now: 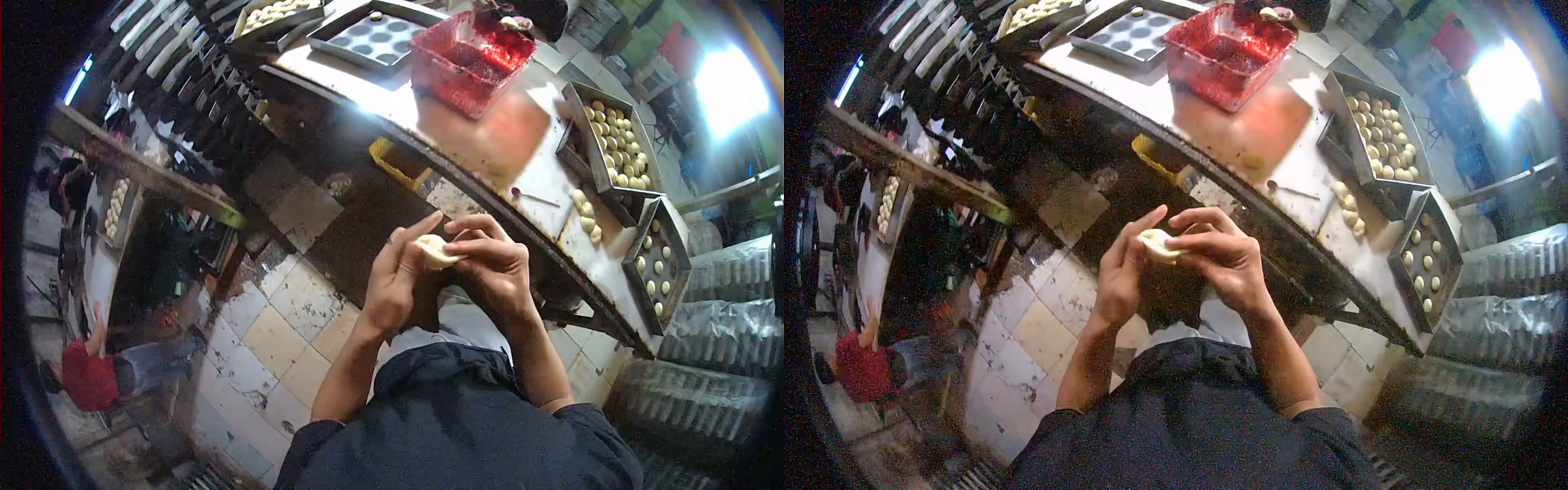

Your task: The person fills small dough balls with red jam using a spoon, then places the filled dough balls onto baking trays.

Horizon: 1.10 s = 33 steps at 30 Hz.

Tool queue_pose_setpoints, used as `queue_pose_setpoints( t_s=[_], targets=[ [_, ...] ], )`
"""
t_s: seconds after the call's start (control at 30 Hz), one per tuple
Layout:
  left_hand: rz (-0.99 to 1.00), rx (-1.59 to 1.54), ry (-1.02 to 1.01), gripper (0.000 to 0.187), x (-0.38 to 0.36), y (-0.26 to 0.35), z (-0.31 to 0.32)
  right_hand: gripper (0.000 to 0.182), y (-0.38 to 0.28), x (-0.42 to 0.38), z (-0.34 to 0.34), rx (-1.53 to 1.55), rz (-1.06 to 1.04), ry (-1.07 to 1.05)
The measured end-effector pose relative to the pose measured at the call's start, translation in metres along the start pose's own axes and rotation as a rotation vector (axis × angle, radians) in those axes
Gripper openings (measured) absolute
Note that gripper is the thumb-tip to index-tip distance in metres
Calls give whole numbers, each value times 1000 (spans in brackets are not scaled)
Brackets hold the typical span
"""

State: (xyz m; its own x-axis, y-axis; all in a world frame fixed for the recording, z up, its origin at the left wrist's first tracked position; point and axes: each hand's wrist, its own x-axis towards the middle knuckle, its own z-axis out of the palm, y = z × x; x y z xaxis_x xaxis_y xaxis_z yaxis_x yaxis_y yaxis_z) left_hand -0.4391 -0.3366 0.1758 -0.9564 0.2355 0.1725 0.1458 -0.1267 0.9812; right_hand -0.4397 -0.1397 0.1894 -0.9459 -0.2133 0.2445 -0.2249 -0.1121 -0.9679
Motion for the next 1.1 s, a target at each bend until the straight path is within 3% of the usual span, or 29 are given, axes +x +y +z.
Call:
queue_pose_setpoints(
  t_s=[0.03, 0.13, 0.17, 0.2, 0.27, 0.3, 0.37, 0.47, 0.53, 0.57, 0.7, 0.77, 0.8, 0.83, 0.97, 1.1],
  targets=[
    [-133, -307, 97, 38, -9, -1, 6, 33, -14, -7, 7, -33, 48, -26],
    [-67, -461, 199, 26, -19, -16, 21, 24, -22, -27, 13, -154, 36, -122],
    [-137, -819, 190, 12, -24, -15, 37, 21, -26, -36, 12, 5, 169, -16],
    [-168, -750, 206, 11, -26, -16, 54, 19, -32, -44, 8, 164, 293, 95],
    [-225, -612, 223, 15, -30, -24, 94, 21, -20, -67, -28, 163, 315, 129],
    [-238, -503, 123, 24, -32, -31, 110, 21, -16, -82, -50, 175, 309, 157],
    [-38, -207, -24, 28, -31, -9, 150, 21, -12, -115, -95, 125, 209, 253],
    [110, 118, -142, 27, -29, -15, 222, 17, -22, -162, -153, 3, 129, 416],
    [2, -8, -176, 24, -28, -29, 271, 12, -47, -188, -177, -1, 101, 459],
    [-157, -133, -135, 23, -26, -37, 294, 12, -52, -202, -192, -27, 100, 482],
    [-327, -28, -299, 27, -17, -50, 358, 13, -50, -234, -253, 89, 230, 636],
    [-203, 85, -262, 29, -18, -34, 395, 13, -38, -239, -286, -66, 172, 590],
    [-141, 144, -241, 30, -16, -32, 406, 14, -31, -240, -300, -140, 141, 561],
    [-153, 302, -344, 30, -10, -44, 398, 15, -25, -238, -308, -23, 154, 543],
    [-236, 238, -212, 31, 32, -77, 399, 21, -18, -208, -324, -81, 157, 483],
    [-358, 337, -511, 40, 82, -100, 379, 19, 15, -175, -343, -91, 232, 504]
  ],
)
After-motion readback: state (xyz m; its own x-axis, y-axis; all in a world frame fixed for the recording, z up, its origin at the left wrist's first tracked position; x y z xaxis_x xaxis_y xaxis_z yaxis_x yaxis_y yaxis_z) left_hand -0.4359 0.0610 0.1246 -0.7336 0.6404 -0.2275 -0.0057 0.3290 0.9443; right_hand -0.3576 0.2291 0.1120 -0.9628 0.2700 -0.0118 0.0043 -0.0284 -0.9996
